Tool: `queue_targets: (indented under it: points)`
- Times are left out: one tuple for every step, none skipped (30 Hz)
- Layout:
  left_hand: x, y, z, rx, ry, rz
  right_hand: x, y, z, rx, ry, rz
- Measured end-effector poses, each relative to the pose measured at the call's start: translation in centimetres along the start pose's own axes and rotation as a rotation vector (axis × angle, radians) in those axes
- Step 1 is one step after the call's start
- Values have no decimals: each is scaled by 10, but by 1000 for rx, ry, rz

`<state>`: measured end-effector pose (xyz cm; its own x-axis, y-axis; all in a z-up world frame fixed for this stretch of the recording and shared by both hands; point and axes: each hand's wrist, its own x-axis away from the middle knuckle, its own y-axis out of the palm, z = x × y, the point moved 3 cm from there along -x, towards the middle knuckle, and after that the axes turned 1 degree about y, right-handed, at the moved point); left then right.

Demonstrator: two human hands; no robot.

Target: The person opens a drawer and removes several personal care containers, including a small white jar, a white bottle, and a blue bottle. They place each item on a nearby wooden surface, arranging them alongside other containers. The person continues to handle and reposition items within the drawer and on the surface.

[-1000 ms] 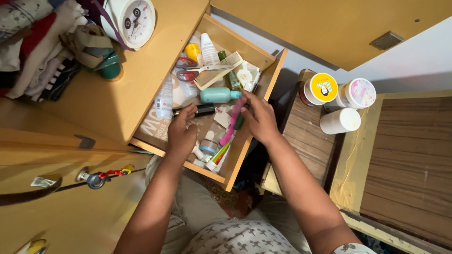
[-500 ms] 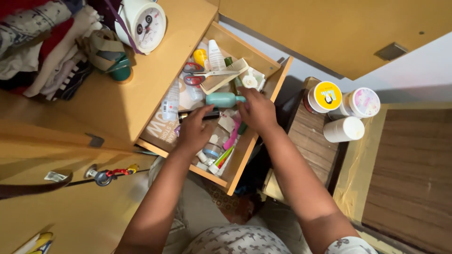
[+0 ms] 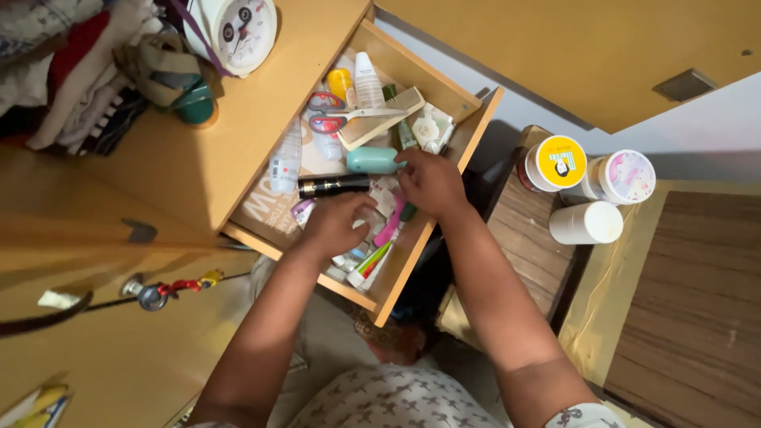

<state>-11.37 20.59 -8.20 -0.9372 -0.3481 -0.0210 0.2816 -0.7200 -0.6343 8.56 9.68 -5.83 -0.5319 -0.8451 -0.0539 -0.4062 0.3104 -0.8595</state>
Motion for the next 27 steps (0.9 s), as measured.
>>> queue_targets:
  points:
    - [3, -2, 3, -1, -3, 4, 0, 0, 0, -1, -4, -2]
    - [6, -6, 9, -43, 62, 40, 1, 0, 1, 5, 10, -5]
    - [8, -10, 14, -89, 130, 80, 0, 0, 1, 12, 19, -3]
    - [16, -19, 26, -93, 130, 88, 0, 1, 1, 11, 10, -1]
    - [24, -27, 38, -128, 139, 62, 1, 2, 2, 26, 6, 8]
    - [31, -34, 50, -162, 147, 37, 2, 3, 3, 42, 2, 16]
    - [38, -32, 48, -163, 142, 41, 2, 6, 6, 41, -4, 13]
    - [45, -28, 44, -206, 65, -61, 2, 9, 8, 97, -70, 57]
    - [52, -25, 39, -253, -11, -160, 1, 11, 8, 152, -141, 107]
    - [51, -26, 43, -257, -14, -153, 1, 11, 4, 150, -149, 108]
    - [51, -28, 48, -272, -43, -165, 3, 10, 0, 185, -216, 118]
    - [49, -29, 52, -288, -72, -176, 5, 8, -5, 221, -282, 128]
    - [48, -24, 46, -290, -69, -172, 12, 11, -10, 223, -284, 132]
    - [46, -19, 38, -342, -104, -211, 19, 14, -16, 243, -357, 141]
    - [43, -13, 30, -395, -137, -249, 26, 16, -21, 264, -428, 152]
    - [40, -11, 28, -396, -133, -244, 31, 9, -36, 268, -430, 157]
    - [40, -6, 24, -441, -159, -288, 39, 4, -50, 239, -467, 122]
    - [39, -1, 19, -486, -185, -332, 47, 0, -64, 209, -504, 87]
    - [37, 3, 15, -485, -182, -334, 57, 0, -69, 210, -501, 87]
    - [36, 6, 9, -497, -213, -347, 66, 3, -72, 235, -429, -13]
    - [34, 9, 3, -509, -244, -359, 75, 6, -74, 258, -356, -112]
    - [33, 12, -1, -510, -241, -361, 77, 7, -75, 258, -354, -111]
    - [32, 16, -4, -514, -237, -362, 78, 7, -76, 280, -344, -117]
    - [31, 19, -8, -518, -233, -362, 79, 8, -76, 302, -335, -123]
    - [31, 19, -9, -518, -232, -361, 86, 4, -82, 303, -335, -122]
    - [31, 20, -10, -521, -235, -371, 93, 1, -86, 235, -289, -133]
    - [32, 22, -12, -522, -237, -383, 100, -2, -90, 166, -241, -144]
